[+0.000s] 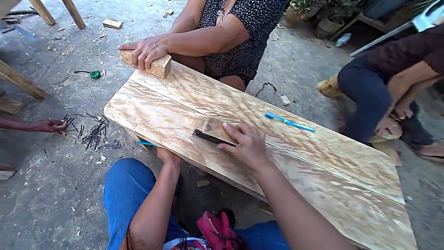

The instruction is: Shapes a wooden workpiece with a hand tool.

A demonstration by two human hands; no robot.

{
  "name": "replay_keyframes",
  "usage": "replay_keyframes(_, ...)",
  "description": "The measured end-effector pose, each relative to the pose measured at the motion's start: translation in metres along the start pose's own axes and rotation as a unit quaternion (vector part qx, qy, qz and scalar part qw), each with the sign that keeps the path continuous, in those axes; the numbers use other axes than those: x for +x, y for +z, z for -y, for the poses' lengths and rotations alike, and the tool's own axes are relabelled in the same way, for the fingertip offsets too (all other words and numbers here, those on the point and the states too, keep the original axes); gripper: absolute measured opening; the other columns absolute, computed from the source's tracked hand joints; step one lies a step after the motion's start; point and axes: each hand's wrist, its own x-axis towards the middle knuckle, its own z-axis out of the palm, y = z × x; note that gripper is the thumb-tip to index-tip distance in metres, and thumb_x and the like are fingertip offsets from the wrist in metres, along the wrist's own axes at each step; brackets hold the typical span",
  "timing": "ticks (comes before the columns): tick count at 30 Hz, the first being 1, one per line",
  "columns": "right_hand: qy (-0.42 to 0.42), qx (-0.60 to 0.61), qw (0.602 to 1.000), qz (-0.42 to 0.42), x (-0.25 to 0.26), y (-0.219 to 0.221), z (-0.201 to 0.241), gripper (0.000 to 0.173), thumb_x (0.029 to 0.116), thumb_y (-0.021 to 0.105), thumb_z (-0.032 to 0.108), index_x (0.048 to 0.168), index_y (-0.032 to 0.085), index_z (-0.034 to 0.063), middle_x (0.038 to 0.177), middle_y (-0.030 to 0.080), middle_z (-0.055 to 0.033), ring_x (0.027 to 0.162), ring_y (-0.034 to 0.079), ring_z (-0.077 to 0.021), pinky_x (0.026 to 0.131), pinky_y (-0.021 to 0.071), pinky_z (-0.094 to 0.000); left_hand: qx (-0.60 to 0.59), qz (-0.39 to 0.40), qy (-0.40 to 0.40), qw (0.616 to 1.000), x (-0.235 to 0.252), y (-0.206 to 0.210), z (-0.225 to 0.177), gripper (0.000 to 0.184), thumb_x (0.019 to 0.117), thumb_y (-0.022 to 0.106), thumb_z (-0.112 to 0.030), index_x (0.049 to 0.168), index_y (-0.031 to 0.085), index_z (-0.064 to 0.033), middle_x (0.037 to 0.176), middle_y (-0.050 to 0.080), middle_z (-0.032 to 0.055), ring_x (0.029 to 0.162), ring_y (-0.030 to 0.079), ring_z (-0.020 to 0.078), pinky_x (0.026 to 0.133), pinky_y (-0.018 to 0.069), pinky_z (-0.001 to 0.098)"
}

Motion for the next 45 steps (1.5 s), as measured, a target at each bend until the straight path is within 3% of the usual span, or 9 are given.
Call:
replay_keyframes(4,-0.005,0.021,0.996,0.090,0.109,0.058,0.114,0.062,0.0875,0.078,0.046,0.145,0.060,0.0362,0.128,0.066,-0.0144,0.122,0.058,-0.0387,0.098,0.0398,-0.0661,0.023,-0.008,0.009,1.000,-0.003,-0.001,-0.001,0.047,0.1131,0.024,-0.034,0.131,0.053,-0.0029,0.118,0.063,0.0163,0.106,0.063,0.0261,0.087,0.0547,0.0500)
replay_keyframes(8,-0.002,0.018,0.987,0.158,0.156,0.072,0.170,0.063,0.0942,0.072,0.045,0.153,0.049,0.0410,0.138,0.060,-0.0124,0.128,0.053,-0.0359,0.100,0.0384,-0.0633,0.143,-0.057,0.002,0.988,-0.039,0.015,-0.030,0.037,0.1140,0.028,-0.021,0.131,0.051,0.0023,0.120,0.058,0.0184,0.105,0.058,0.0206,0.090,0.0493,0.0395)
replay_keyframes(14,-0.015,0.009,0.999,0.040,0.046,0.028,0.058,0.063,0.0884,0.078,0.044,0.147,0.058,0.0347,0.121,0.067,-0.0150,0.112,0.062,-0.0390,0.087,0.0466,-0.0647,0.012,-0.001,-0.004,1.000,-0.002,-0.002,-0.001,0.054,0.1129,0.020,-0.039,0.134,0.052,-0.0015,0.123,0.062,0.0193,0.110,0.062,0.0305,0.090,0.0536,0.0548)
replay_keyframes(20,0.067,-0.071,0.994,-0.041,-0.066,-0.024,-0.045,0.080,0.0890,0.053,0.073,0.139,0.067,0.0121,0.116,0.067,-0.0311,0.100,0.063,-0.0530,0.080,0.0419,-0.0722,0.000,0.005,-0.025,1.000,-0.003,0.001,-0.001,0.057,0.1126,0.014,-0.041,0.136,0.051,-0.0035,0.122,0.062,0.0178,0.111,0.061,0.0284,0.091,0.0527,0.0525)
replay_keyframes(27,0.002,-0.001,1.000,0.025,0.071,0.041,0.084,0.060,0.0869,0.080,0.042,0.140,0.066,0.0201,0.117,0.067,-0.0246,0.109,0.061,-0.0469,0.089,0.0422,-0.0684,-0.002,-0.006,-0.030,1.000,0.001,0.003,0.001,0.055,0.1130,0.016,-0.038,0.132,0.053,-0.0028,0.117,0.063,0.0170,0.107,0.062,0.0273,0.089,0.0534,0.0505)
replay_keyframes(33,-0.030,0.019,0.989,0.144,0.170,0.082,0.178,0.063,0.0939,0.072,0.045,0.152,0.051,0.0369,0.133,0.062,-0.0179,0.124,0.055,-0.0407,0.098,0.0379,-0.0659,0.137,-0.052,0.002,0.989,-0.026,0.010,-0.023,0.042,0.1145,0.023,-0.023,0.125,0.054,0.0032,0.108,0.059,0.0164,0.096,0.059,0.0193,0.085,0.0500,0.0379)
replay_keyframes(36,-0.029,0.031,0.990,0.137,0.142,0.062,0.145,0.062,0.0935,0.074,0.041,0.152,0.052,0.0364,0.134,0.062,-0.0162,0.127,0.055,-0.0388,0.099,0.0396,-0.0645,0.045,-0.012,0.001,0.999,-0.006,0.001,-0.002,0.050,0.1135,0.019,-0.034,0.130,0.053,-0.0005,0.115,0.062,0.0175,0.104,0.062,0.0260,0.087,0.0538,0.0479)
replay_keyframes(41,0.039,-0.027,0.999,0.024,0.010,0.007,0.009,0.063,0.0906,0.072,0.053,0.148,0.058,0.0322,0.124,0.067,-0.0191,0.112,0.063,-0.0437,0.087,0.0449,-0.0701,0.011,0.000,-0.020,1.000,-0.001,-0.001,0.000,0.054,0.1125,0.018,-0.040,0.134,0.052,-0.0037,0.121,0.063,0.0177,0.109,0.063,0.0289,0.089,0.0537,0.0532)
replay_keyframes(45,0.060,-0.067,0.995,-0.041,-0.044,-0.016,-0.031,0.069,0.0895,0.062,0.064,0.137,0.068,0.0144,0.113,0.068,-0.0286,0.098,0.064,-0.0510,0.078,0.0443,-0.0696,-0.005,0.008,-0.034,0.999,-0.002,0.002,-0.001,0.057,0.1120,0.015,-0.043,0.132,0.052,-0.0056,0.116,0.064,0.0158,0.106,0.063,0.0279,0.087,0.0540,0.0521)
